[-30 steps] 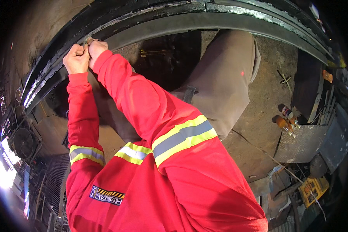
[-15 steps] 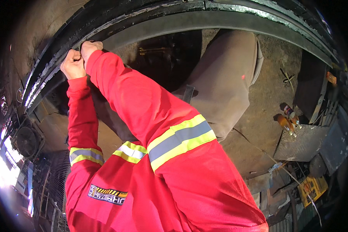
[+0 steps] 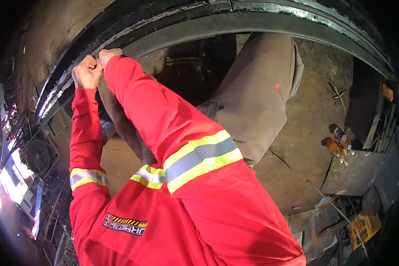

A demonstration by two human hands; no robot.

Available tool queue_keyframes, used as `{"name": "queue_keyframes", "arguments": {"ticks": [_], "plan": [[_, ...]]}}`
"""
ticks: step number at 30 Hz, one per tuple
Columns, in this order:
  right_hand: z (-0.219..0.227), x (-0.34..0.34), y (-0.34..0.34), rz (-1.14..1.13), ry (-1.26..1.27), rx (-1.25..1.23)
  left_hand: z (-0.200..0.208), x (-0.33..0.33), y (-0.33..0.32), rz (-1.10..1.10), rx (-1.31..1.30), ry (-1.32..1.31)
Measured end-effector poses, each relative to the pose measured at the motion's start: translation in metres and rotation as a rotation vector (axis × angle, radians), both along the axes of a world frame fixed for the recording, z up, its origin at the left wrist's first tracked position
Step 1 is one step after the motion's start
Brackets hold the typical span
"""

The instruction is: The person kneels on the floor and secures a black rubber seal or gasket onto a curved metal frame using zip ties. They repeatedly thread and tighten the ties by hand, then use a yellow utility knife to trim the excess tails of the zip ties.

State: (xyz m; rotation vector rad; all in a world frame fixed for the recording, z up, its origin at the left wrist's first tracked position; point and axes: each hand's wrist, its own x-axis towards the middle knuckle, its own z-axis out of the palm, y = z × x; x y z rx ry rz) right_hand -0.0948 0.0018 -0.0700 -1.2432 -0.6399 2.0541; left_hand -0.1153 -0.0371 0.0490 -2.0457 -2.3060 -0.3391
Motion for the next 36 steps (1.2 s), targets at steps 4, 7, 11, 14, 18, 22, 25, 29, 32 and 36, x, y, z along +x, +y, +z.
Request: {"name": "queue_keyframes", "arguments": {"ticks": [4, 7, 11, 14, 18, 22, 25, 29, 32, 36], "plan": [[0.056, 0.031, -0.031, -0.244, 0.250, -0.239, -0.006, -0.004, -0.029, 0.104, 0.075, -0.105], [0.052, 0.026, -0.034, -0.410, 0.067, 0.001, -0.018, 0.004, -0.031, 0.144, 0.150, -0.355], [0.053, 0.042, -0.044, -0.303, -0.126, 0.330, -0.049, -0.007, -0.061, 0.181, 0.403, -0.579], [0.038, 0.043, -0.040, -0.101, -0.276, 0.506, -0.052, -0.004, -0.088, 0.376, 0.406, -0.764], [0.037, 0.038, -0.040, -0.181, -0.553, 0.876, -0.049, -0.002, -0.100, 0.433, 0.614, -1.033], [0.037, 0.032, -0.028, -0.324, -0.727, 0.756, -0.047, 0.001, -0.096, 0.418, 0.804, -1.340], [0.074, 0.022, -0.038, -0.219, -0.730, 0.595, -0.053, -0.010, -0.107, 0.407, 0.812, -1.386], [0.046, 0.029, -0.026, -0.341, -0.824, 0.779, -0.057, -0.013, -0.110, 0.371, 0.758, -1.478], [0.038, 0.029, -0.025, -0.396, -1.036, 0.965, -0.055, -0.016, -0.114, 0.366, 0.791, -1.542], [0.028, 0.029, -0.019, -0.421, -1.074, 1.063, -0.055, -0.018, -0.114, 0.341, 0.887, -1.641]]}}
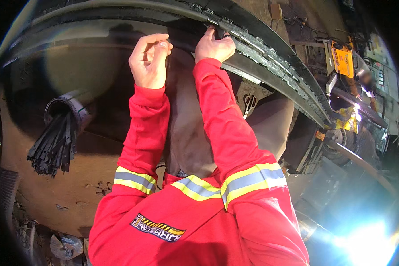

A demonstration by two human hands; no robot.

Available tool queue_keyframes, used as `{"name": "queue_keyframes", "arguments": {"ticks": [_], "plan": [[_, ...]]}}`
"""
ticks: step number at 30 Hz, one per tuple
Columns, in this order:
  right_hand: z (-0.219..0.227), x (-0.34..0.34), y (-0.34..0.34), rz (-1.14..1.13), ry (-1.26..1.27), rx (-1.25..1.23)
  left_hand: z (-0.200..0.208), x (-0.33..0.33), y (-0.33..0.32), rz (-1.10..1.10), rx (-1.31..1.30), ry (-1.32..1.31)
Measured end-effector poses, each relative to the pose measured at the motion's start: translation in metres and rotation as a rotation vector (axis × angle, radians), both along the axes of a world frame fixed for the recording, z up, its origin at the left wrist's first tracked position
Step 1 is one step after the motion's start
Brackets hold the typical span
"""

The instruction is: The person kneels on the floor and secures a black rubber seal or gasket onto a curved metal frame using zip ties. They repeatedly thread and tighten the ties by hand, then use a yellow utility knife to trim the excess tails of the zip ties.

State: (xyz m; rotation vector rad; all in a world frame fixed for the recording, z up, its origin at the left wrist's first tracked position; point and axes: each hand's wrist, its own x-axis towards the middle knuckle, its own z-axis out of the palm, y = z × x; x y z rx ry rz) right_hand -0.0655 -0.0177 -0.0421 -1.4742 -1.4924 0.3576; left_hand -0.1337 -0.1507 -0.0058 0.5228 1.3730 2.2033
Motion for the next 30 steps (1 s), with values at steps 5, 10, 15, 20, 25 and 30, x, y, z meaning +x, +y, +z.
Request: {"name": "queue_keyframes", "arguments": {"ticks": [5, 10, 15, 20, 25, 30], "plan": [[0.011, 0.000, -0.009, 0.010, -0.249, -0.007, 0.000, 0.000, 0.001, 0.016, 0.037, -0.034], [0.038, 0.000, -0.012, 0.150, 0.489, -0.495, -0.006, -0.004, 0.001, 0.015, 0.015, -0.014], [0.044, 0.000, -0.009, 0.113, 0.719, -0.556, -0.005, -0.002, 0.002, 0.009, 0.026, -0.023], [0.043, -0.001, -0.008, 0.124, 0.688, -0.554, -0.006, -0.002, 0.001, 0.017, 0.031, -0.042], [0.038, -0.005, -0.016, 0.154, 0.609, -0.383, -0.005, 0.000, 0.002, 0.020, 0.001, -0.046], [0.028, -0.002, -0.017, 0.196, 0.531, -0.304, -0.005, 0.000, 0.000, 0.017, 0.017, -0.029]]}}
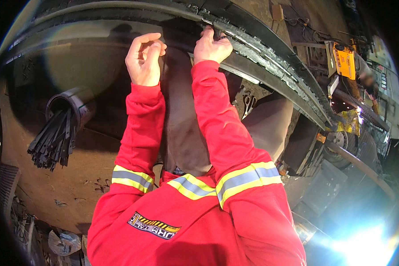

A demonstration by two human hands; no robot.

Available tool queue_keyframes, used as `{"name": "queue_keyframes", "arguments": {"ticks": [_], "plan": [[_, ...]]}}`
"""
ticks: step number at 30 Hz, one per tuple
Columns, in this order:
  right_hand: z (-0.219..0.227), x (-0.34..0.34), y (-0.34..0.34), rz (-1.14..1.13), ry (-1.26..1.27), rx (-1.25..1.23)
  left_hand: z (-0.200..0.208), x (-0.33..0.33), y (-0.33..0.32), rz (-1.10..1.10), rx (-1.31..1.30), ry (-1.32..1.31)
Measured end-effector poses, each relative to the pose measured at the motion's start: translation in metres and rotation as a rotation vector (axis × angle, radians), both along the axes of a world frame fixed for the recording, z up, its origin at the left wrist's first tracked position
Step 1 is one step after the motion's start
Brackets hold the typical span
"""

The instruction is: The person kneels on the floor and secures a black rubber seal or gasket onto a curved metal frame using zip ties. They repeatedly thread and tighten the ties by hand, then use a yellow utility knife to trim the excess tails of the zip ties.

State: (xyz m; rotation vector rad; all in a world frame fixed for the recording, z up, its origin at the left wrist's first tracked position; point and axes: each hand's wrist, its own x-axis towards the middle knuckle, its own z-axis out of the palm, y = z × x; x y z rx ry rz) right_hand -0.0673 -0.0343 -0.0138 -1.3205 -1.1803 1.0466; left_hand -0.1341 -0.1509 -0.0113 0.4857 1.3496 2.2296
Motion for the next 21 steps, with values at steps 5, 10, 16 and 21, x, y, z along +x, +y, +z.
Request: {"name": "queue_keyframes", "arguments": {"ticks": [5, 10, 16, 21], "plan": [[0.002, 0.007, -0.003, 0.144, 0.103, -0.055, 0.000, 0.000, 0.000, 0.008, -0.013, 0.028], [0.023, 0.028, -0.004, 0.275, 0.152, -0.317, -0.003, -0.001, 0.000, -0.014, -0.005, 0.000], [0.046, 0.027, 0.011, 0.181, 0.205, -0.546, -0.002, -0.002, 0.000, 0.004, -0.019, 0.043], [0.037, 0.035, 0.025, 0.186, 0.351, -0.665, -0.001, -0.002, 0.001, 0.008, -0.012, 0.025]]}}
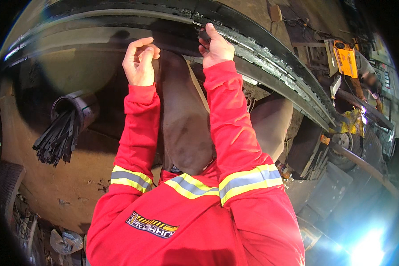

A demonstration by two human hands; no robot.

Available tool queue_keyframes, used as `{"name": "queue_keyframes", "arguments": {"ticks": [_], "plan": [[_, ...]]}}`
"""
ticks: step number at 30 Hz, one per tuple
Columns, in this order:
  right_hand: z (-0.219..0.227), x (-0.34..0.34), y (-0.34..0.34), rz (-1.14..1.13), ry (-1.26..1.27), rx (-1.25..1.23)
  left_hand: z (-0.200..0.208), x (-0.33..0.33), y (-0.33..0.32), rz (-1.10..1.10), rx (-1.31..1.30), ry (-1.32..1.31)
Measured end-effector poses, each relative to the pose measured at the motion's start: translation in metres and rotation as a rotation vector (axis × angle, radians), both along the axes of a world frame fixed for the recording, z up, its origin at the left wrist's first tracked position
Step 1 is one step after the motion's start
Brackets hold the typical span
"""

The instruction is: The person kneels on the floor and secures a black rubber seal or gasket onto a curved metal frame using zip ties. They repeatedly thread and tighten the ties by hand, then use a yellow utility knife to trim the excess tails of the zip ties.

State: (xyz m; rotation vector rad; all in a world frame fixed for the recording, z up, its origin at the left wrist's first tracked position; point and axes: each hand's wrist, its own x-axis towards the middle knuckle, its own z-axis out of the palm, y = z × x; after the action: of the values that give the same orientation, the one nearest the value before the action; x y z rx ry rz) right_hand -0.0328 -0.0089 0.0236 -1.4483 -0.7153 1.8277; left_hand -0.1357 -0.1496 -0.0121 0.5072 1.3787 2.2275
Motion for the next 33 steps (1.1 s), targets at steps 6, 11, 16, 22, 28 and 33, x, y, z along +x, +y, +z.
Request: {"name": "queue_keyframes", "arguments": {"ticks": [6, 11, 16, 22, 28, 33], "plan": [[-0.012, -0.003, -0.001, 0.006, 0.117, 0.001, -0.002, -0.001, 0.000, 0.029, 0.037, -0.047], [-0.017, -0.009, -0.007, -0.073, 0.248, 0.010, -0.004, -0.003, -0.001, 0.042, 0.058, -0.077], [-0.006, -0.006, -0.009, -0.101, 0.272, -0.009, -0.001, -0.004, 0.000, 0.044, 0.071, -0.110], [0.015, 0.011, 0.005, 0.115, 0.217, -0.088, -0.004, -0.004, -0.001, 0.022, 0.096, -0.124], [0.085, 0.045, 0.050, 0.445, 0.021, 0.255, -0.001, -0.004, -0.002, 0.014, 0.021, -0.082], [0.023, 0.071, 0.046, 0.678, -0.782, 1.165, 0.001, 0.001, 0.002, 0.013, -0.047, -0.061]]}}
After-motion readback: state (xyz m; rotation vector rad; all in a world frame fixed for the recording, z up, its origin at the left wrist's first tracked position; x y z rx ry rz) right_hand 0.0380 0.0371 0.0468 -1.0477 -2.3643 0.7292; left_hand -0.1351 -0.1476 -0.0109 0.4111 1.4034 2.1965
